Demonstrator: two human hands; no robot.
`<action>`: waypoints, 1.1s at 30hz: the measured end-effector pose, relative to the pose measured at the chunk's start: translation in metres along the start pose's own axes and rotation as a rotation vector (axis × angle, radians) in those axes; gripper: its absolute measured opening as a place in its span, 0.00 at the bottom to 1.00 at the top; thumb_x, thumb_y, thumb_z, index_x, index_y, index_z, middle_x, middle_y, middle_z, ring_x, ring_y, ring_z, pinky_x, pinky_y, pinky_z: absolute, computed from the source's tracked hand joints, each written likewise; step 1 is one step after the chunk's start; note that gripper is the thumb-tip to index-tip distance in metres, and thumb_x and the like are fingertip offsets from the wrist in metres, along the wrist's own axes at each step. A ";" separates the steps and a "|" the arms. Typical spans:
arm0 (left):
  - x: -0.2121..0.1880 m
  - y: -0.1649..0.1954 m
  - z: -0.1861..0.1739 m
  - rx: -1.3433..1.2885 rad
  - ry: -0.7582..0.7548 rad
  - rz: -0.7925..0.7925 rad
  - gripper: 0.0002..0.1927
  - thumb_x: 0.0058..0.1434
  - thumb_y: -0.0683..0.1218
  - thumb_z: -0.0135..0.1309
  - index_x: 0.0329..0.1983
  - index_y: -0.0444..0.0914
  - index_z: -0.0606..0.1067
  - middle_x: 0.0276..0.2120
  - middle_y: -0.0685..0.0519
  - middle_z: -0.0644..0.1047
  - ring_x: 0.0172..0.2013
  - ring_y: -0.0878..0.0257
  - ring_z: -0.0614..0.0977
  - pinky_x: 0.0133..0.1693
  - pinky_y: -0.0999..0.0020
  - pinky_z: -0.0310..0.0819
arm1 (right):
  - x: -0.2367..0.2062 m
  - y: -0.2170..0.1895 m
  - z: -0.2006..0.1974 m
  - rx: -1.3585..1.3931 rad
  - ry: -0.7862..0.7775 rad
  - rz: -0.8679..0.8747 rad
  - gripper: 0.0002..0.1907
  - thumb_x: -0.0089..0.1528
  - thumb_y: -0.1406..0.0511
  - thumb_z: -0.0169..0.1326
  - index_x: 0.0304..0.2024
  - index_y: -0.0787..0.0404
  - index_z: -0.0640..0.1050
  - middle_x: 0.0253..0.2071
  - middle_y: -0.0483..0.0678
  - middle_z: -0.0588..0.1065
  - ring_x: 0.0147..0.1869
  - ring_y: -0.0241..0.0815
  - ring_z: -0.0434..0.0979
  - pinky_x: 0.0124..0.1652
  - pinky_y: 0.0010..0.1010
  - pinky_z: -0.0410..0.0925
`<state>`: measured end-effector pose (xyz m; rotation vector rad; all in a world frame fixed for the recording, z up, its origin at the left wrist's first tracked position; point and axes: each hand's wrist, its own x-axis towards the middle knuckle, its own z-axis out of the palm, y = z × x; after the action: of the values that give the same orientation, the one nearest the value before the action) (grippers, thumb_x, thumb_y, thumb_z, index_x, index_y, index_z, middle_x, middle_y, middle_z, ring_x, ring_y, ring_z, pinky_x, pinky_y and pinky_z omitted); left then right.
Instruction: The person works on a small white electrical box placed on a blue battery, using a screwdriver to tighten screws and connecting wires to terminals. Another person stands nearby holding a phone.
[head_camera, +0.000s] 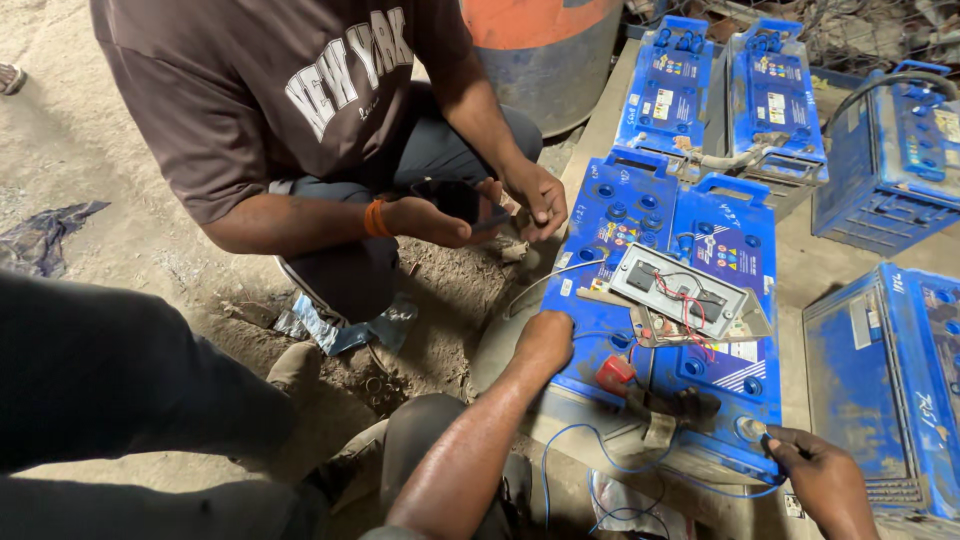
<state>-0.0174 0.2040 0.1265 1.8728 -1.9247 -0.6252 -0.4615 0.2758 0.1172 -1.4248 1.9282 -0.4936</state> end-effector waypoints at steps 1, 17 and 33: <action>0.001 0.000 -0.001 -0.008 -0.015 -0.006 0.07 0.51 0.41 0.60 0.33 0.35 0.82 0.35 0.35 0.80 0.40 0.38 0.82 0.45 0.47 0.77 | 0.000 -0.001 0.000 0.002 -0.002 0.016 0.17 0.65 0.64 0.58 0.55 0.64 0.85 0.35 0.57 0.82 0.37 0.45 0.79 0.40 0.39 0.71; -0.003 0.000 0.000 0.012 0.023 0.041 0.06 0.52 0.41 0.60 0.32 0.35 0.83 0.34 0.36 0.81 0.39 0.39 0.83 0.45 0.47 0.78 | -0.007 -0.003 0.000 0.041 0.022 -0.029 0.16 0.65 0.65 0.59 0.53 0.66 0.84 0.37 0.56 0.85 0.39 0.42 0.80 0.43 0.34 0.71; -0.003 0.002 0.002 0.012 -0.014 0.010 0.07 0.53 0.39 0.57 0.33 0.35 0.83 0.35 0.36 0.81 0.40 0.41 0.83 0.46 0.48 0.78 | -0.003 0.007 0.002 0.019 0.029 -0.047 0.16 0.65 0.65 0.60 0.53 0.66 0.84 0.37 0.56 0.85 0.39 0.41 0.81 0.42 0.33 0.72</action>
<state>-0.0196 0.2074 0.1260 1.8693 -1.9496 -0.6269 -0.4648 0.2813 0.1121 -1.4611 1.9113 -0.5560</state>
